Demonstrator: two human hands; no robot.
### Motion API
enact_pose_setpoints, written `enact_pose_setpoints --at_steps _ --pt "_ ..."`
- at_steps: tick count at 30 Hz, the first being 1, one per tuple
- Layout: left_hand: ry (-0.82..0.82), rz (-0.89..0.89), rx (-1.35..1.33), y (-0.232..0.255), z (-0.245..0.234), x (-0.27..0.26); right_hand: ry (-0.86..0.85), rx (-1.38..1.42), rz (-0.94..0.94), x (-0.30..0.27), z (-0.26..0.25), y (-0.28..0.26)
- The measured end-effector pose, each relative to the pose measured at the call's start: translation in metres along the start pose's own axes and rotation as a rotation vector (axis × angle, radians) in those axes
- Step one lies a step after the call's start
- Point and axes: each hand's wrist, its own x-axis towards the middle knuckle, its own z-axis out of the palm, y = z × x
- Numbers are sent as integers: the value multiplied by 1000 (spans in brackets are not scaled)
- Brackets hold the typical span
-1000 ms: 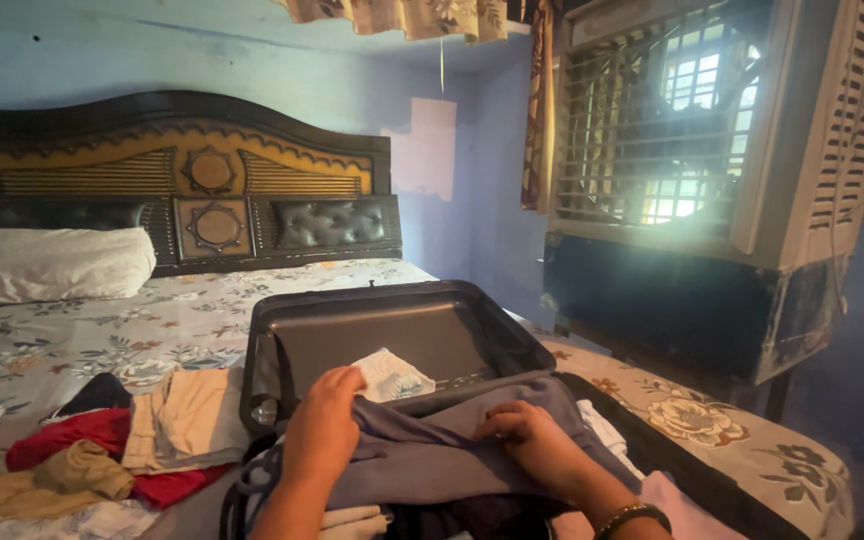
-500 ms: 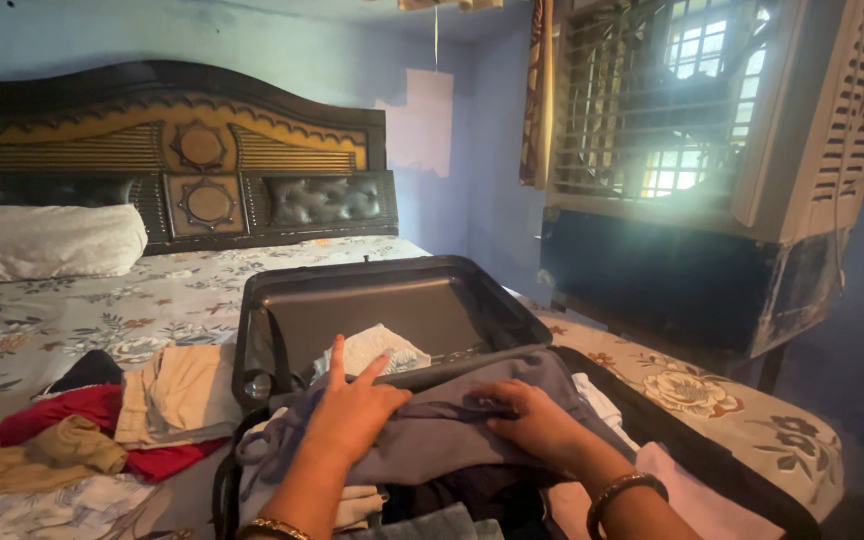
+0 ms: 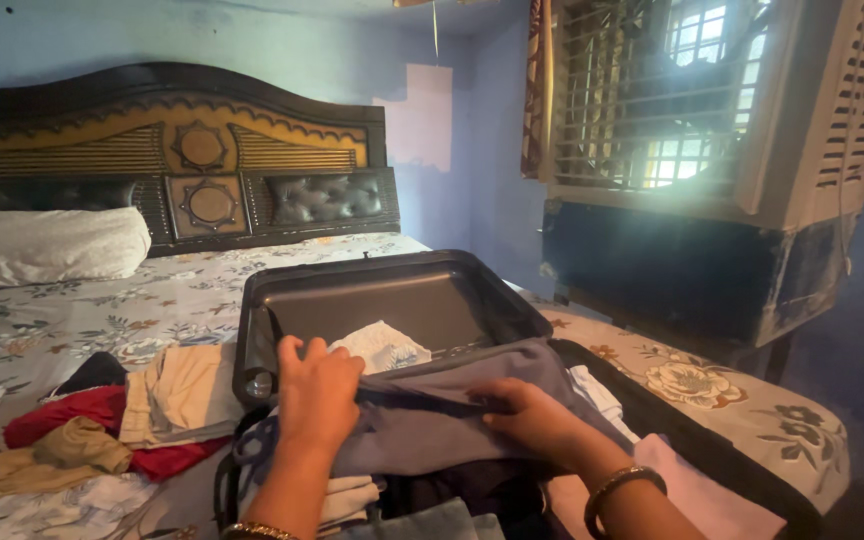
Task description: The person folds a dark blue garment and places it into an open suitcase. They then pick up a white patterned shirt, fold it, and place it into the suitcase as well.
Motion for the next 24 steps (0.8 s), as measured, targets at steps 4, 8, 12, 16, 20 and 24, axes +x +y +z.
enact_pose_setpoints --at_steps 4,8,12,16,20,24 --pt "120 -58 73 0 -8 -1 50 -104 -44 -2 -1 0" --pt "66 -113 120 -1 -12 -3 101 -217 -46 0 -4 10" --pt "142 -184 62 -10 -2 -7 159 -225 -84 6 -5 23" --pt "38 -166 27 -8 -1 -5 350 -407 191 -1 -12 6" --pt "-520 -269 -3 3 -22 -6 589 -545 236 -9 -23 -10" --pt "-544 -402 10 6 -29 0 699 -462 308 -9 -26 7"
